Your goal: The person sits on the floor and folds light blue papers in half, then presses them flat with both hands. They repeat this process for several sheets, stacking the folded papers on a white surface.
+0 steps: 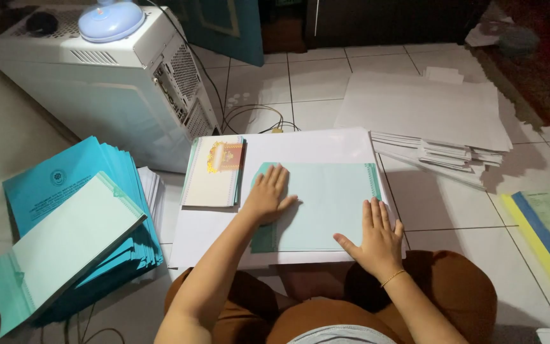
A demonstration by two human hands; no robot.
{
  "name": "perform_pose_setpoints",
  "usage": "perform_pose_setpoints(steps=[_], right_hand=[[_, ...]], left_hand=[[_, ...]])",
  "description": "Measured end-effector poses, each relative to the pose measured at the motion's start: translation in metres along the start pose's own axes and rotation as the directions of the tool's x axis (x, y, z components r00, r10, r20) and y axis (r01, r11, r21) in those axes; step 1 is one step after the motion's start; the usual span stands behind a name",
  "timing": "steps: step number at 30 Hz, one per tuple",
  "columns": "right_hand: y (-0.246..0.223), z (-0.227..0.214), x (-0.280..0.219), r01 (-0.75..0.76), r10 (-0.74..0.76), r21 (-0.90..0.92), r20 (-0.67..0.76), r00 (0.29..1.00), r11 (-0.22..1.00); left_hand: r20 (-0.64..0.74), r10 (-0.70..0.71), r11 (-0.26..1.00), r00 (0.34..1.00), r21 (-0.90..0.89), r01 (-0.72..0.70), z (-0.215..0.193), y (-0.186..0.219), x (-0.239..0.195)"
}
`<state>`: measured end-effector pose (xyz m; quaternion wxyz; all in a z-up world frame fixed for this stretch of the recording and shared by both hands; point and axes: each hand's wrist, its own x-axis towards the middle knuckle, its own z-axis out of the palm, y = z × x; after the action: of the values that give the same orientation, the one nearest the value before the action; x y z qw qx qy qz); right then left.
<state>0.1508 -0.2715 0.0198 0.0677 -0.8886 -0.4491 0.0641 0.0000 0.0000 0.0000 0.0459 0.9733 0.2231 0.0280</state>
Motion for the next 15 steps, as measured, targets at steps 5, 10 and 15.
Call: perform_pose_setpoints(steps=[5, 10, 15], right_hand=[[-0.003, -0.005, -0.003, -0.011, 0.011, 0.049, 0.004, 1.000, 0.999], [-0.002, -0.003, 0.001, -0.010, 0.010, 0.044, 0.002, 1.000, 0.999], [0.000, -0.002, 0.001, 0.002, -0.001, 0.058, -0.008, 1.000, 0.998]], left_hand=[[-0.052, -0.310, 0.949, 0.949, -0.075, 0.305, 0.006, 0.017, 0.002], [0.012, -0.167, 0.982, 0.986, -0.084, 0.167, -0.023, 0.083, -0.067], [0.101, 0.142, 0.987, 0.985, -0.091, -0.133, -0.036, 0.061, -0.061]])
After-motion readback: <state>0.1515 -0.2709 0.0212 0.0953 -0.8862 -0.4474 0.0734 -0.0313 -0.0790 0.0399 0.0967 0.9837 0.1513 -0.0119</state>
